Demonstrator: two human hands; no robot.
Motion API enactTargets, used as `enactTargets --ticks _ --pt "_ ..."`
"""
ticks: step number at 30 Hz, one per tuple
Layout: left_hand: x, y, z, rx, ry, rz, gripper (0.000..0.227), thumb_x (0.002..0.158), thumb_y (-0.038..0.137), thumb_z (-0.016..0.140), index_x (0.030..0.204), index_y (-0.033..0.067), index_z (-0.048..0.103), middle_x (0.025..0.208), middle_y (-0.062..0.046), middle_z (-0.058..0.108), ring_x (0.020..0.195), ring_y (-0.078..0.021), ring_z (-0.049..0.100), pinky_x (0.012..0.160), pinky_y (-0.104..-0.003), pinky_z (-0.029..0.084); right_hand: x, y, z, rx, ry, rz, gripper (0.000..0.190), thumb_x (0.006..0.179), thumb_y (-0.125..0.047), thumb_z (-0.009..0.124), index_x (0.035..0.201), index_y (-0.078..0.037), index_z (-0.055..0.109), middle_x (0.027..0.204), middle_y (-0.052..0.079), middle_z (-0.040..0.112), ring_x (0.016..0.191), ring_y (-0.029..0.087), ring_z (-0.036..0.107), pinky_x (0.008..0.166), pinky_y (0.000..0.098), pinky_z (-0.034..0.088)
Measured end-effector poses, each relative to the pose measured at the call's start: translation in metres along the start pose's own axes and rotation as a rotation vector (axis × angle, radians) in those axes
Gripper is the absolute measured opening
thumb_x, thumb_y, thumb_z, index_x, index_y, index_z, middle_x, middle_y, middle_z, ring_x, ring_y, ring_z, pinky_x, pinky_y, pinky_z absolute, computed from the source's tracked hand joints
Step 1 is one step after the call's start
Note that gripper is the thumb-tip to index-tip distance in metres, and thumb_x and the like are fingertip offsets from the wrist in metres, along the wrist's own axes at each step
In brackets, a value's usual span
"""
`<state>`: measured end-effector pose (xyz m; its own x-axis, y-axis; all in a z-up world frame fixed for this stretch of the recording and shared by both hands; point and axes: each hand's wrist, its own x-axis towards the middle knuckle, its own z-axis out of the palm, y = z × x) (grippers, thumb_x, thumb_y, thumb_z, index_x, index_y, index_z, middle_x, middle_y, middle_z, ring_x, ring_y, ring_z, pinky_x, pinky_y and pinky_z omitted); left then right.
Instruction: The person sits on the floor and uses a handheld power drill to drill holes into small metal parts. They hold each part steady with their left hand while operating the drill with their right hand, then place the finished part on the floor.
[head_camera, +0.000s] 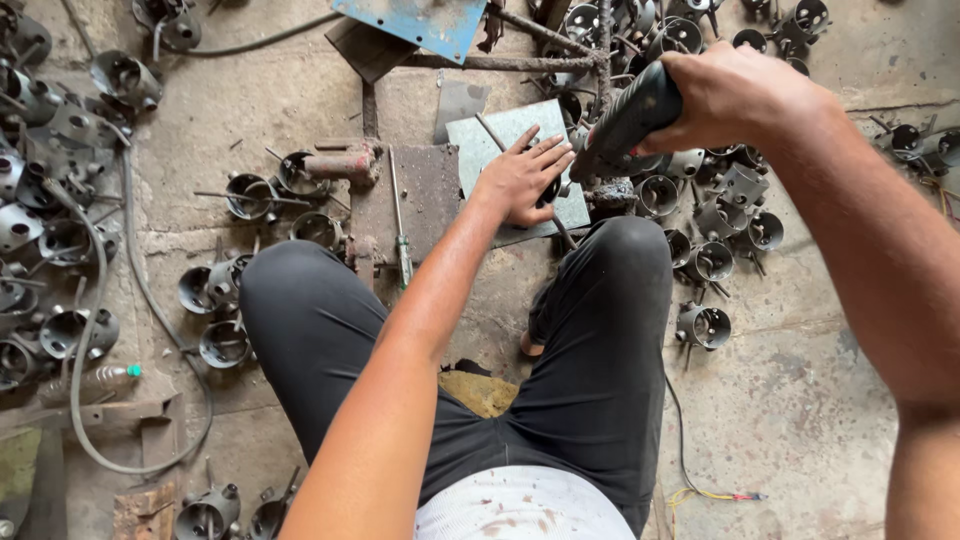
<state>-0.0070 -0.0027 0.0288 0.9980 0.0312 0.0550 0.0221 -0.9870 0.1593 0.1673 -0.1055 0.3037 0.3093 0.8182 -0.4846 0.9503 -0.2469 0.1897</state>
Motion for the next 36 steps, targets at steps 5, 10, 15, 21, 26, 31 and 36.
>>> enactTargets --ticks 5,10,15,21,26,31,36 --pt "0.005 0.000 0.007 -0.034 0.016 -0.026 0.098 0.082 0.058 0.056 0.158 0.0036 0.027 0.164 -0.012 0.033 0.153 -0.0234 0.024 0.128 -0.044 0.004 -0.002 -0.010 0.004 -0.053 -0.075 -0.007 0.072 0.070 -0.051 0.092 0.125 -0.016 0.060 0.097 0.013 0.077 0.080 0.027 0.077 0.071 0.0403 0.067" --pt "0.013 -0.017 0.024 -0.197 0.038 -0.133 0.091 0.094 0.058 0.047 0.159 0.0004 0.019 0.168 -0.020 0.026 0.156 -0.0295 0.021 0.129 -0.040 0.005 -0.017 -0.022 0.000 -0.009 -0.077 -0.071 0.079 0.063 -0.042 0.096 0.130 -0.020 0.059 0.099 0.012 0.077 0.083 0.028 0.077 0.074 0.0419 0.067" --pt "0.020 -0.014 0.039 -0.299 0.289 -0.437 0.076 0.107 0.050 0.034 0.163 0.0020 0.015 0.171 -0.015 0.020 0.160 -0.0286 0.015 0.131 -0.045 0.002 -0.025 -0.023 -0.003 -0.038 -0.012 -0.027 0.059 0.069 -0.044 0.092 0.119 -0.021 0.068 0.091 0.011 0.078 0.081 0.029 0.077 0.077 0.0444 0.065" --pt "0.013 -0.005 0.020 -0.214 0.205 -0.398 0.065 0.097 0.039 0.040 0.154 0.0096 0.038 0.165 -0.007 0.027 0.154 -0.0236 0.018 0.123 -0.057 -0.002 -0.023 -0.023 -0.003 -0.072 -0.022 -0.019 0.060 0.068 -0.043 0.092 0.120 -0.023 0.068 0.086 0.009 0.078 0.076 0.028 0.077 0.074 0.0443 0.066" --pt "0.003 -0.003 0.019 -0.267 0.277 -0.252 0.050 0.084 0.017 0.050 0.130 0.0157 0.070 0.145 0.000 0.062 0.149 -0.0222 0.042 0.131 -0.051 0.005 -0.018 -0.022 0.003 -0.111 0.032 -0.077 0.057 0.074 -0.038 0.089 0.124 -0.021 0.067 0.086 0.009 0.077 0.069 0.024 0.078 0.066 0.0389 0.067" --pt "0.008 -0.005 0.037 -0.237 0.388 -0.123 0.036 0.089 0.020 0.056 0.120 0.0112 0.074 0.132 -0.011 0.069 0.133 -0.0279 0.058 0.127 -0.052 0.018 -0.011 -0.020 0.000 -0.170 0.001 -0.035 0.063 0.069 -0.047 0.093 0.123 -0.023 0.068 0.087 0.008 0.077 0.072 0.025 0.077 0.067 0.0405 0.067" --pt "0.007 -0.004 0.039 -0.349 0.371 -0.191 0.040 0.088 0.017 0.053 0.121 0.0091 0.074 0.132 -0.011 0.070 0.132 -0.0257 0.061 0.127 -0.043 0.031 -0.019 -0.017 0.001 -0.143 0.083 -0.086 0.062 0.066 -0.048 0.093 0.118 -0.022 0.070 0.086 0.009 0.077 0.074 0.027 0.076 0.071 0.0436 0.065"
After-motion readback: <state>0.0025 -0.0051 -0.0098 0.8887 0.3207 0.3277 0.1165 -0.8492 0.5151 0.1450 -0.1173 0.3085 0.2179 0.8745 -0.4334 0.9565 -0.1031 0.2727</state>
